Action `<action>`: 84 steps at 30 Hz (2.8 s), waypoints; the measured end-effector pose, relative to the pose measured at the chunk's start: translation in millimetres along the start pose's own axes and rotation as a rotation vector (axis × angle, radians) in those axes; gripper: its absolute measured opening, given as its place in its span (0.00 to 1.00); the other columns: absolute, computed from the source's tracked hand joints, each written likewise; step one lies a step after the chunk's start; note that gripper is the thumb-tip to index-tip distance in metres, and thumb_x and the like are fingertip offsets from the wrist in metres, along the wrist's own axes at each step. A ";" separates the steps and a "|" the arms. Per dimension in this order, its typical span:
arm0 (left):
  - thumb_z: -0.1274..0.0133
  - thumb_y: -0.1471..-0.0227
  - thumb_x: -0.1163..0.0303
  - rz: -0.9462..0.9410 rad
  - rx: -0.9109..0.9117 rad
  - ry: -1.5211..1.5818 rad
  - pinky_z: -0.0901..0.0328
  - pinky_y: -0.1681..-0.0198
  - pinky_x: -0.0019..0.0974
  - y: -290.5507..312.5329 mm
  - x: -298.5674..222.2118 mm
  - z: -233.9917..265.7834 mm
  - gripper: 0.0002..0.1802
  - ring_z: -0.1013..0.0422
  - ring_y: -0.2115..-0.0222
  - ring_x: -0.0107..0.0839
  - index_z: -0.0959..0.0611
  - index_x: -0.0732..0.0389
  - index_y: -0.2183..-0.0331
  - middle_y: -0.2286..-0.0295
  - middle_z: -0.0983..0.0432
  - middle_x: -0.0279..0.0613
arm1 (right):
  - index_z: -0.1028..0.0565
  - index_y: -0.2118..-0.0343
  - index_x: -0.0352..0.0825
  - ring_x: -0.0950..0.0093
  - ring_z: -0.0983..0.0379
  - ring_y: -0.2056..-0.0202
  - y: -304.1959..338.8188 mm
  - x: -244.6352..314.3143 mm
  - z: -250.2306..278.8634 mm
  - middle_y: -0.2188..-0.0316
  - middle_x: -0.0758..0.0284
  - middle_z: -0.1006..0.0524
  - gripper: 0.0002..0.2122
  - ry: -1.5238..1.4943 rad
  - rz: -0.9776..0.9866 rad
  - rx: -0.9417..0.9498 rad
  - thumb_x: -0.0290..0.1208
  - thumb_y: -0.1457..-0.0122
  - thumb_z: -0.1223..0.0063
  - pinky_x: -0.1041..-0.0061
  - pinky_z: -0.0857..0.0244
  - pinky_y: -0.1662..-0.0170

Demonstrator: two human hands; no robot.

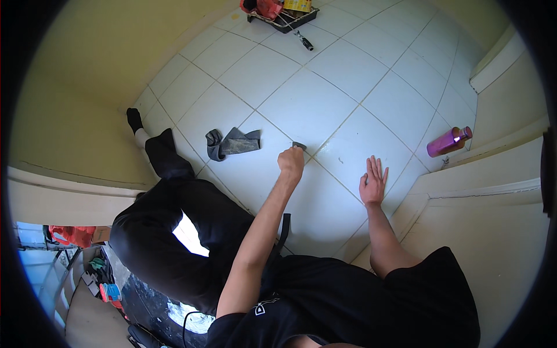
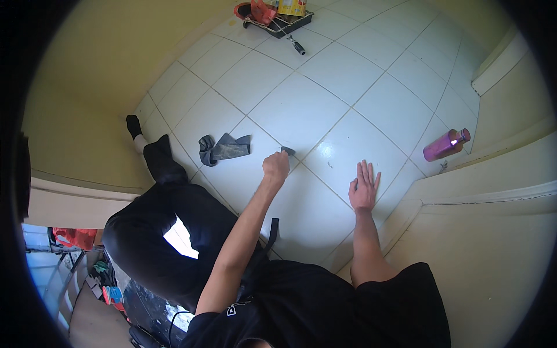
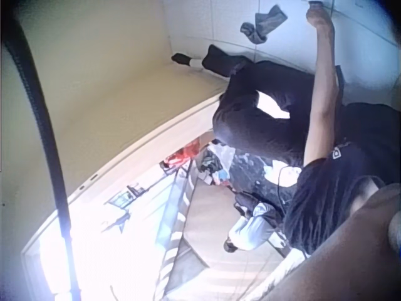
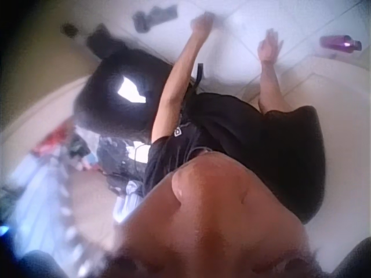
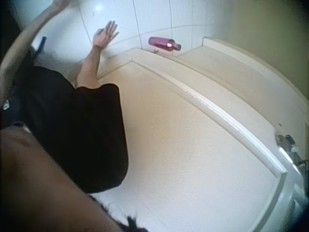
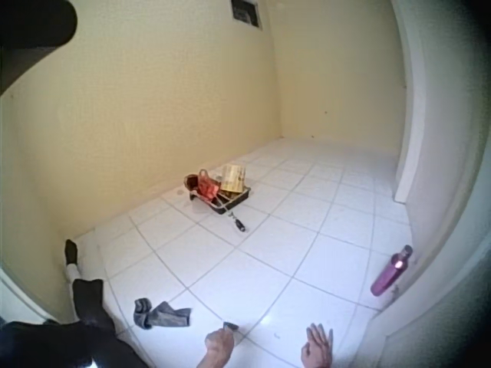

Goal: The person uses a scraper to remove residue from the gaps between floor tiles and then wipes a section of the tiles with a cloth.

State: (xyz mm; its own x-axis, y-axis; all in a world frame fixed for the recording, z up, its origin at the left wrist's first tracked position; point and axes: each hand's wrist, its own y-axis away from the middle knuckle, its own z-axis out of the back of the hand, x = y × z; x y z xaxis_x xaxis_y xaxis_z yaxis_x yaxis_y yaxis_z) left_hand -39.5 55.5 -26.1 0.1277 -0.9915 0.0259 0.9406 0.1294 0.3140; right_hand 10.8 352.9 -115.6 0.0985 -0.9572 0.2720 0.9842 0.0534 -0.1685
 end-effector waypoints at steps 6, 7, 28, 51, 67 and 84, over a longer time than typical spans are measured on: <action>0.54 0.33 0.69 -0.060 0.013 -0.019 0.22 0.63 0.38 12.1 -0.6 -8.4 0.16 0.16 0.64 0.39 0.11 0.57 0.65 0.66 0.13 0.42 | 0.35 0.32 0.41 0.70 0.52 0.26 6.8 -1.0 -7.1 0.28 0.71 0.41 0.27 0.009 0.003 -0.010 0.30 0.36 0.58 0.53 0.69 0.23; 0.54 0.33 0.69 -0.055 -0.008 0.016 0.22 0.63 0.38 15.7 -0.5 -11.2 0.16 0.16 0.64 0.39 0.11 0.58 0.65 0.67 0.13 0.43 | 0.35 0.32 0.41 0.70 0.52 0.26 8.2 -1.1 -8.1 0.28 0.71 0.41 0.27 0.004 0.005 -0.013 0.30 0.36 0.58 0.53 0.69 0.23; 0.51 0.40 0.73 0.010 -0.092 0.111 0.22 0.69 0.43 87.7 10.2 -85.3 0.18 0.17 0.72 0.44 0.18 0.65 0.50 0.75 0.16 0.45 | 0.36 0.31 0.39 0.69 0.52 0.26 29.0 -1.1 -31.4 0.27 0.70 0.42 0.28 -0.009 0.000 0.001 0.29 0.37 0.58 0.53 0.69 0.23; 0.51 0.37 0.72 -0.009 -0.169 0.032 0.23 0.73 0.37 93.7 21.8 -119.0 0.13 0.16 0.74 0.37 0.15 0.64 0.55 0.75 0.15 0.41 | 0.35 0.32 0.40 0.68 0.52 0.26 53.1 -4.1 -59.7 0.28 0.70 0.41 0.27 -0.007 0.019 -0.022 0.29 0.36 0.59 0.52 0.68 0.24; 0.52 0.41 0.73 0.008 0.026 0.215 0.22 0.63 0.46 96.2 31.9 -132.1 0.22 0.17 0.66 0.49 0.20 0.66 0.46 0.67 0.16 0.55 | 0.36 0.31 0.40 0.69 0.52 0.26 69.1 -5.4 -77.2 0.27 0.70 0.42 0.28 -0.010 0.008 -0.004 0.29 0.36 0.58 0.53 0.69 0.23; 0.52 0.39 0.62 -0.454 0.271 0.206 0.29 0.51 0.55 3.9 172.7 -73.3 0.19 0.22 0.58 0.60 0.15 0.69 0.59 0.61 0.18 0.61 | 0.33 0.33 0.37 0.64 0.49 0.27 85.4 -6.4 -93.0 0.29 0.67 0.39 0.28 -0.044 0.053 -0.021 0.27 0.39 0.55 0.49 0.66 0.25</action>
State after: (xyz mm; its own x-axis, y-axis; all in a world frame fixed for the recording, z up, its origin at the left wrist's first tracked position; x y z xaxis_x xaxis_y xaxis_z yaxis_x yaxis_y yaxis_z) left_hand 9.3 -114.0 -90.0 -0.1861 -0.9196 -0.3460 0.8044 -0.3448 0.4838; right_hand 80.6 337.1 -219.8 0.1574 -0.9398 0.3032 0.9742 0.0975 -0.2037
